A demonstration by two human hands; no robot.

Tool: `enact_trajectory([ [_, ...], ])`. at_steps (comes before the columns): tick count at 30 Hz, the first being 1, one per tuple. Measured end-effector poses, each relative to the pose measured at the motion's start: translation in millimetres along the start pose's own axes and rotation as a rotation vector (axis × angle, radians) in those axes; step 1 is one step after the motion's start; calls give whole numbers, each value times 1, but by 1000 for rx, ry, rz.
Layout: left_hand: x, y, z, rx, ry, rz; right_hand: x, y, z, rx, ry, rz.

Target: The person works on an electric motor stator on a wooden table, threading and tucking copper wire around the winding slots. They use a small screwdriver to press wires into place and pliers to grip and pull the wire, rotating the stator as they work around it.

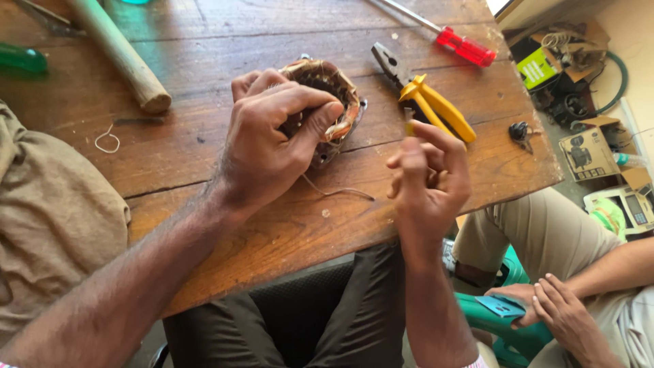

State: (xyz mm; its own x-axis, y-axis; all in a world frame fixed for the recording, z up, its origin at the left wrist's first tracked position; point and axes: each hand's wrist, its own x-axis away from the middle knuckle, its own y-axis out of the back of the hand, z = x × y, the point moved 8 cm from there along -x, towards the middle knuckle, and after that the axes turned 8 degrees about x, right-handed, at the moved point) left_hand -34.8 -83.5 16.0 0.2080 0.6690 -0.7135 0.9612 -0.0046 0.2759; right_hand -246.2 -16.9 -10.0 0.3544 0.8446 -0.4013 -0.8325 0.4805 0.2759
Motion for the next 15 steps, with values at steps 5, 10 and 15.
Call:
enact_trajectory([
  [5,-7,-4,12,-36,43,62,-5,-1,-6,-80,-117,-7],
  [10,-5,4,29,-140,182,232,-6,-2,-7,-54,-100,34],
  [15,-7,3,48,-170,379,332,-6,-1,-10,-80,-119,33],
])
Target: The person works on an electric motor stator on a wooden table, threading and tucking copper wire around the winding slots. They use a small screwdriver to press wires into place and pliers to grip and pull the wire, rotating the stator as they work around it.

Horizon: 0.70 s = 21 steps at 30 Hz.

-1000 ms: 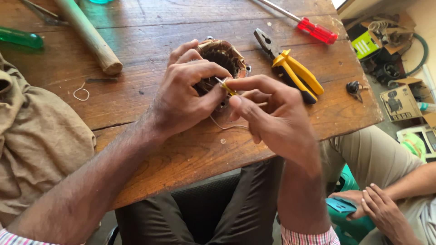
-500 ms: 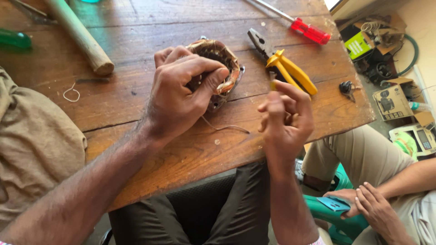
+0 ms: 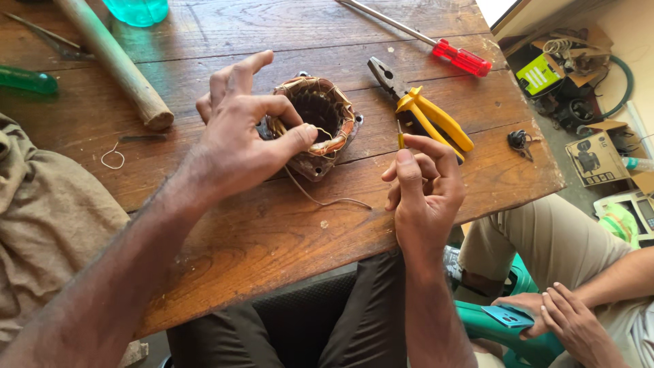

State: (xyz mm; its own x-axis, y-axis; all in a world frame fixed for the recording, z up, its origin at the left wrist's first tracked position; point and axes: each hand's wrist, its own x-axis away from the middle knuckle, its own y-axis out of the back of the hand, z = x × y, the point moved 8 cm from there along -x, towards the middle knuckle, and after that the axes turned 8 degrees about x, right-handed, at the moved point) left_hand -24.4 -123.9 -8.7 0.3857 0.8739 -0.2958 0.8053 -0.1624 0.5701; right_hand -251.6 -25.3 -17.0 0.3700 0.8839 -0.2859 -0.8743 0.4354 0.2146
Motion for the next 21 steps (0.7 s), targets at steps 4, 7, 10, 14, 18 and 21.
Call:
enact_trajectory([
  [4,-7,-1,10,9,149,32,-1,0,-2,-1,11,13],
  [7,-11,2,5,3,95,-5,0,-2,-3,43,19,60],
  [10,-9,7,-11,-111,-66,-99,6,-15,10,135,185,200],
  [14,-13,5,-25,-239,-149,-120,15,-24,31,438,409,241],
  [18,-21,-3,-32,-311,-139,-95,15,-25,39,433,422,249],
  [21,-26,-11,-23,-327,11,-12,17,-28,45,389,477,284],
])
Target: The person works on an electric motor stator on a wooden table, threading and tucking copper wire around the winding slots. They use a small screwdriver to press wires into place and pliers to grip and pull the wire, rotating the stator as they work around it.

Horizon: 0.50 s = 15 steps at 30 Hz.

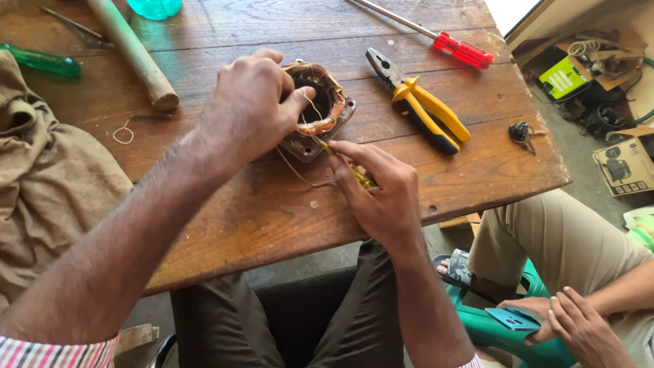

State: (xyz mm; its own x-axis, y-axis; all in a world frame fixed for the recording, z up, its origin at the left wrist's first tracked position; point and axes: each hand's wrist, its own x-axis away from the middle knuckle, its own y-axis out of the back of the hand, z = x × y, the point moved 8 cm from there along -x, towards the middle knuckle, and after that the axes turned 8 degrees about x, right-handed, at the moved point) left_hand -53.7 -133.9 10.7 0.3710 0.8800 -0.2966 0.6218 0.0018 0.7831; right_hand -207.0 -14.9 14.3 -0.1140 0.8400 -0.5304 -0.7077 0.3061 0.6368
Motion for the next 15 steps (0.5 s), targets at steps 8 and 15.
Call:
enact_trajectory([
  [8,-5,1,-2,-95,47,-39,1,-4,10,22,63,109],
  [15,1,17,-31,-460,-314,-372,4,2,10,3,88,18],
])
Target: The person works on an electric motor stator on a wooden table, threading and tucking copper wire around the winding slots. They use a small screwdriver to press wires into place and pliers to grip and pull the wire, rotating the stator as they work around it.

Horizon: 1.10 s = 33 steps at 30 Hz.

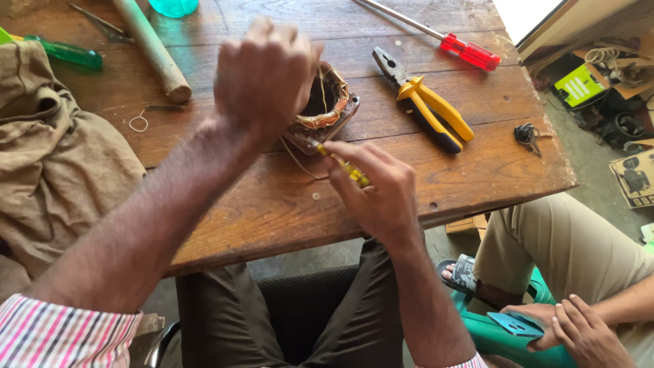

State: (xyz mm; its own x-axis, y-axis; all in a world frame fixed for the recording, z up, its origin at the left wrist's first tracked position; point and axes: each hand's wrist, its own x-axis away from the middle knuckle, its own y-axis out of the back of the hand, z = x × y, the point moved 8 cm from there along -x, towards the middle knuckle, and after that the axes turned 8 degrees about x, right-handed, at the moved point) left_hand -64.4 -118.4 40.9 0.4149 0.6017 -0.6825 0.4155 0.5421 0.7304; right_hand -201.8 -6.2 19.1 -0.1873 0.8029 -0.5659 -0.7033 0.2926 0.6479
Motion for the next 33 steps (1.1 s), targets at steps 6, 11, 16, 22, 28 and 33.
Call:
enact_trajectory([
  [6,-18,10,34,365,329,9,4,9,-16,-1,-123,-136],
  [11,2,-3,31,764,606,365,13,10,-44,-152,-415,-232],
  [16,1,23,-20,583,-19,355,14,12,-52,-315,-411,-287],
  [22,19,23,-19,470,1,354,17,6,-49,-252,-391,-222],
  [28,11,11,-4,723,260,379,12,4,-42,-190,-347,-176],
  [33,9,0,-8,843,326,393,11,5,-45,-227,-376,-174],
])
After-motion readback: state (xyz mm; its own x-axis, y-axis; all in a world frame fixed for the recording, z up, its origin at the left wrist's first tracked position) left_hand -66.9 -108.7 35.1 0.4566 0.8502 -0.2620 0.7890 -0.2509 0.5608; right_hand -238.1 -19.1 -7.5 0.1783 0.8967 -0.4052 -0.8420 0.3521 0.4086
